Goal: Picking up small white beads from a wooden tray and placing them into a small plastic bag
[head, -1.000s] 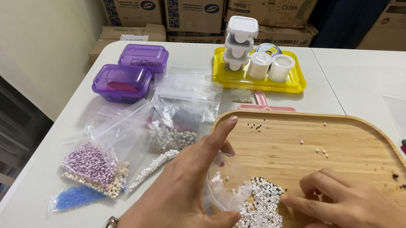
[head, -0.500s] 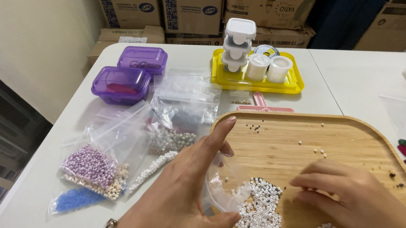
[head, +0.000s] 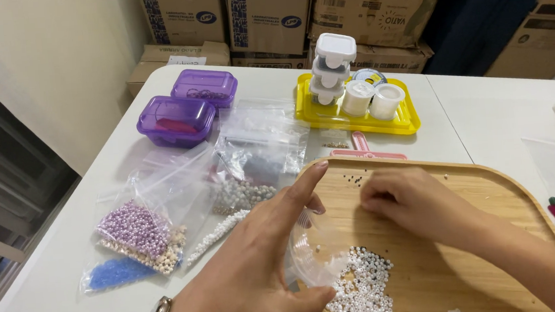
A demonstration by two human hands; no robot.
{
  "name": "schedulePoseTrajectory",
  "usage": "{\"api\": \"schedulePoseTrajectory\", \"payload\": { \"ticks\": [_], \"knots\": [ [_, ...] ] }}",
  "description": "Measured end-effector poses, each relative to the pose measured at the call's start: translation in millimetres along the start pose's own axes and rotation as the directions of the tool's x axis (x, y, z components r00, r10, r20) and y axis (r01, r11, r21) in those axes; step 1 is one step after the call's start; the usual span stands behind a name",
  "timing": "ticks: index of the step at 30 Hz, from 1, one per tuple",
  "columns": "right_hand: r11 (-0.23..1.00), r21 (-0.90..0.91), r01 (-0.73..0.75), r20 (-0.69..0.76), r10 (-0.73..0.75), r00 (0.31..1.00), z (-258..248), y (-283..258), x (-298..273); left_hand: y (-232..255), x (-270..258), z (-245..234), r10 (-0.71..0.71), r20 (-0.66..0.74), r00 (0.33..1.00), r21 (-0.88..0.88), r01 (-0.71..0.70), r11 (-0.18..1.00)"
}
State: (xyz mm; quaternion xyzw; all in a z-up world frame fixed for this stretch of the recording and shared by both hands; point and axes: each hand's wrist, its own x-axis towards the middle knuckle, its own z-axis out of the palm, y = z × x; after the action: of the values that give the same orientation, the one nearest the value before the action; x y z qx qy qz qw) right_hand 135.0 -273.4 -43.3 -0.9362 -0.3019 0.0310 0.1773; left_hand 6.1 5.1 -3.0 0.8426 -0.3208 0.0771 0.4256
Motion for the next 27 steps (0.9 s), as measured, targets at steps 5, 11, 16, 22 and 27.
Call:
{"api": "schedulePoseTrajectory", "payload": {
  "ticks": [5, 11, 16, 22, 27],
  "knots": [
    [0.999, 0.039, -0.012, -0.042, 0.014, 0.999, -19.2, -14.7, 8.9, 2.8, 0.7, -2.6, -0.032, -0.005, 0.999, -0.02, 0.032, 0.999],
    [0.949, 0.31, 0.065, -0.019, -0.062, 0.998, -11.4, -19.3, -88.6, 7.7, 1.0, -5.1, -0.035, 0.007, 0.999, -0.035, 0.036, 0.999],
    [0.943, 0.213, 0.256, -0.094, -0.242, 0.966, 11.3, -7.1, -114.5, -0.3, 0.2, 0.4, 0.042, -0.038, 0.998, -0.014, -0.043, 0.999],
    [0.924, 0.062, 0.377, -0.118, -0.368, 0.922, 16.6, -4.7, -104.9, 1.3, 1.3, -4.7, -0.009, -0.009, 1.0, -0.004, 0.009, 1.0],
    [0.999, 0.04, 0.029, 0.153, -0.035, 0.988, 1.7, -12.1, -75.1, 2.9, 0.2, -4.6, -0.008, -0.005, 1.0, -0.004, 0.008, 1.0]
  ]
}}
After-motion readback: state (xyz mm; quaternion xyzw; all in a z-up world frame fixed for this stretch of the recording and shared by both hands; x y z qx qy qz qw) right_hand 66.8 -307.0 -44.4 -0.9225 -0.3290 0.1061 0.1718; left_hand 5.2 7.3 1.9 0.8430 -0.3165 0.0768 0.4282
